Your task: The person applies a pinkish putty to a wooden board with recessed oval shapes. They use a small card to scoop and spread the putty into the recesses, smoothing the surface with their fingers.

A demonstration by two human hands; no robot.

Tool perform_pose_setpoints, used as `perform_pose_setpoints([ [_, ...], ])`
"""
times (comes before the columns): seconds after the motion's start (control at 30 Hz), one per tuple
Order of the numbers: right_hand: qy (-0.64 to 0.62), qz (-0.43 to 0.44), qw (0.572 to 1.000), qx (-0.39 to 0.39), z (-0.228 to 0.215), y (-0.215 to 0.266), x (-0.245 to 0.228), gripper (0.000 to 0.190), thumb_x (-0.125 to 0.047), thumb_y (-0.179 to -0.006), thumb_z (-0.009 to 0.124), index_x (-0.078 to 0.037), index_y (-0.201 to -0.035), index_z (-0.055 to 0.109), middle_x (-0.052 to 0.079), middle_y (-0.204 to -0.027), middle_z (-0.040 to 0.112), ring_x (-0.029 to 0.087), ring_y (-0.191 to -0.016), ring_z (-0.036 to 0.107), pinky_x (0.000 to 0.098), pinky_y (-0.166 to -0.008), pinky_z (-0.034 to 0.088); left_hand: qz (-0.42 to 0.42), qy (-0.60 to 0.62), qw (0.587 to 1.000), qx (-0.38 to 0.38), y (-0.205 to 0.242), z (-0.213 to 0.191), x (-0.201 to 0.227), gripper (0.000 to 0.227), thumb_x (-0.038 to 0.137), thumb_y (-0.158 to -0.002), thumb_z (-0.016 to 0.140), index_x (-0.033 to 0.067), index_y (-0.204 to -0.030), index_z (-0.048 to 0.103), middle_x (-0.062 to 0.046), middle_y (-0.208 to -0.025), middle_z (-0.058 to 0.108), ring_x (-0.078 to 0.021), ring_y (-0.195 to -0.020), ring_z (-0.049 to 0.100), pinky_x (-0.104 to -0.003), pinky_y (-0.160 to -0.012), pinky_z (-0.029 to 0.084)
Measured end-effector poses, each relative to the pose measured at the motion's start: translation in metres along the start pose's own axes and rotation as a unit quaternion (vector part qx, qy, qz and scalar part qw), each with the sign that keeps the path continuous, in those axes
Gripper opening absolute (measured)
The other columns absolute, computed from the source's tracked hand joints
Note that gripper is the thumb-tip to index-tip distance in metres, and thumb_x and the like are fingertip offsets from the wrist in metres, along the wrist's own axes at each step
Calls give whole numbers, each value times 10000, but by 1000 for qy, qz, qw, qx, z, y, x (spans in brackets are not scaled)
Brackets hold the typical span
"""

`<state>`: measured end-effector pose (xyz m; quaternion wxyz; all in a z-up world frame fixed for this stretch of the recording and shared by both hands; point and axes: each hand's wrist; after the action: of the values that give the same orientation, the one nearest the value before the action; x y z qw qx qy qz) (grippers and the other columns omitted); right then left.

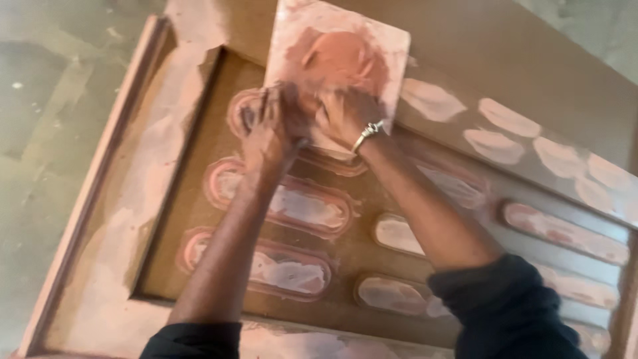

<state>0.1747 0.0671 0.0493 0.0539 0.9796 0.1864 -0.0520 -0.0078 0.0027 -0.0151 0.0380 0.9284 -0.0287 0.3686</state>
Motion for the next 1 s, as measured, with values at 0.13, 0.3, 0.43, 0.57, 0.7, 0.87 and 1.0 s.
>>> perform_pose_setpoints([
  [0.13, -278, 129, 947, -97, -35, 98, 26, 225, -228, -937, 635, -35, -1035, 700, 82, -725, 672, 187, -639, 640, 380, -594, 512, 16, -44, 999, -1, 9, 2, 3, 1003, 385, -831, 763, 1, -1579, 216, -171, -1642, 293, -314, -1533, 207, -582, -1226, 99],
  [0.3, -321, 162, 930, -71, -62, 244, 74, 192, -155, -922, 669, -22, -1056, 703, 8, -836, 708, 102, -756, 620, 330, -663, 526, 60, -30, 997, 45, 74, 13, 20, 797, 313, -963, 586, 18, -1616, 237, -203, -1656, 295, -357, -1561, 207, -545, -1272, 110],
  [0.43, -146, 270, 947, -100, -40, 302, 88, 207, -184, -951, 660, -29, -1070, 728, 163, -885, 678, 259, -798, 668, 395, -729, 547, 90, -22, 995, 26, 136, 27, 54, 707, 263, -969, 558, 27, -1590, 316, -168, -1655, 332, -349, -1555, 225, -548, -1259, 125],
  [0.57, -82, 73, 994, 12, -2, 300, 73, 384, -85, -839, 630, -90, -1205, 746, 125, -1158, 725, 326, -1017, 689, 430, -898, 539, 117, 15, 993, 10, 173, 46, 85, 611, 202, -962, 557, 23, -1530, 417, -156, -1616, 395, -337, -1548, 274, -541, -1274, 166],
  [0.7, -45, 80, 996, -20, 11, 296, 82, 363, -105, -780, 674, -85, -1135, 749, 123, -1156, 738, 330, -1031, 679, 439, -881, 538, 143, 54, 988, -20, 193, 66, 103, 642, 127, -849, 586, -21, -1461, 458, -191, -1550, 444, -373, -1498, 318, -558, -1235, 189],
  [0.87, -216, 151, 953, -150, -5, 303, 125, 368, -129, -807, 658, -100, -1166, 737, 111, -1096, 749, 258, -929, 723, 380, -798, 567, 146, 65, 987, 4, 217, 78, 122, 594, 91, -890, 581, -13, -1463, 463, -189, -1559, 458, -367, -1511, 353, -540, -1264, 244],
  [1.0, -124, 96, 987, -42, 0, 315, 142, 301, -99, -868, 622, -63, -1138, 749, 143, -1105, 750, 284, -1000, 720, 395, -875, 564, 145, 88, 985, -18, 234, 95, 129, 608, 111, -901, 579, -44, -1473, 441, -223, -1573, 424, -387, -1497, 345, -547, -1242, 257],
])
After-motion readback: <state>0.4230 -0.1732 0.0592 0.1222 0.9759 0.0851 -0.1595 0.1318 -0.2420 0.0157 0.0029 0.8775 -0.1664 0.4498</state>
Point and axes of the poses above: each hand's wrist, its own y-axis away from the middle knuckle, its own z-axis out of the palm, x = y × z
